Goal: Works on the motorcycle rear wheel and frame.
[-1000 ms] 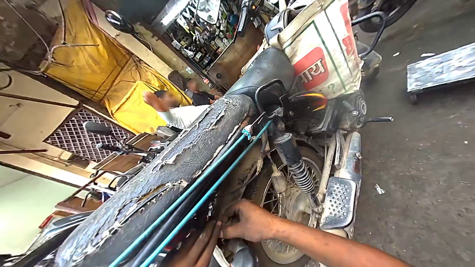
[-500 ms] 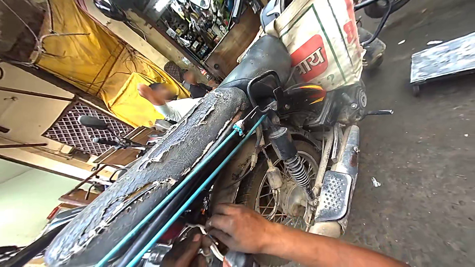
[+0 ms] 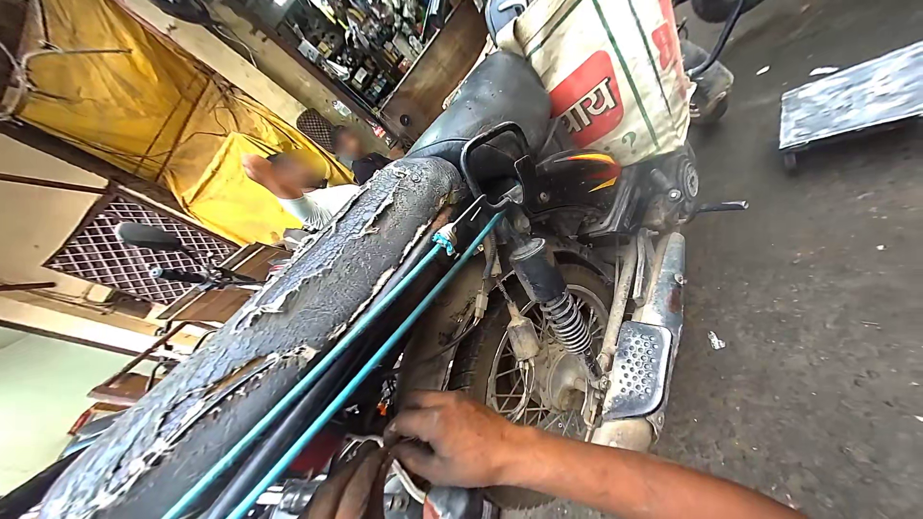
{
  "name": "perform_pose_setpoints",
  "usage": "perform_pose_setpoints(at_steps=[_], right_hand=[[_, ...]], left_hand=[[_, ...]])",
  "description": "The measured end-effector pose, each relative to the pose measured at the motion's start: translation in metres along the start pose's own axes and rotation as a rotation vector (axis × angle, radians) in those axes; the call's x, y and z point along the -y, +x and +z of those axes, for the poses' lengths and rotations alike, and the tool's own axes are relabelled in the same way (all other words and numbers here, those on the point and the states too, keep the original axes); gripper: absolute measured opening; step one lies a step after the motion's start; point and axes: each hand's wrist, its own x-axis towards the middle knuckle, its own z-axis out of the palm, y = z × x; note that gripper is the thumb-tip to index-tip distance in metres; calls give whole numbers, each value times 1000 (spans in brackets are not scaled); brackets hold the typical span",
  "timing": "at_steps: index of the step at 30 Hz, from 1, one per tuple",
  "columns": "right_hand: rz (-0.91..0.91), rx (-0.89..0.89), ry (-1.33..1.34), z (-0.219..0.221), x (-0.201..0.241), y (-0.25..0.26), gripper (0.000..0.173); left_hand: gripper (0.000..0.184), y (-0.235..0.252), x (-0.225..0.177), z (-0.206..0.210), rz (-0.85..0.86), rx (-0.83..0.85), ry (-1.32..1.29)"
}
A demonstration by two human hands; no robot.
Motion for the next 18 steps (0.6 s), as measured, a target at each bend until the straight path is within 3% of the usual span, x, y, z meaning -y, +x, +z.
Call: perform_pose_setpoints(at_steps=[3, 7, 10, 12, 14, 16, 18], right_hand=[[20, -15, 0, 4, -1, -1, 18], [-10, -63, -105, 13, -5, -10, 20], [-13, -51, -121, 14, -6, -14, 21], [-21, -54, -87, 13, -4, -13, 20], [-26, -42, -51, 12, -4, -11, 20], [-8, -7, -18, 10, -4, -9, 21], [12, 15, 7, 9, -4, -10, 22]], left_hand=[[23, 7, -14, -7, -362, 138, -351], [18, 30, -22, -18, -1222, 421, -953], [29, 32, -14, -21, -1524, 471, -1291], [30, 30, -12, -25, -1550, 462, -1384], [27, 25, -11, -27, -1423, 429, -1314], [17, 13, -13, -27, -1069, 300, -962], [22, -5, -6, -22, -542, 152, -469]])
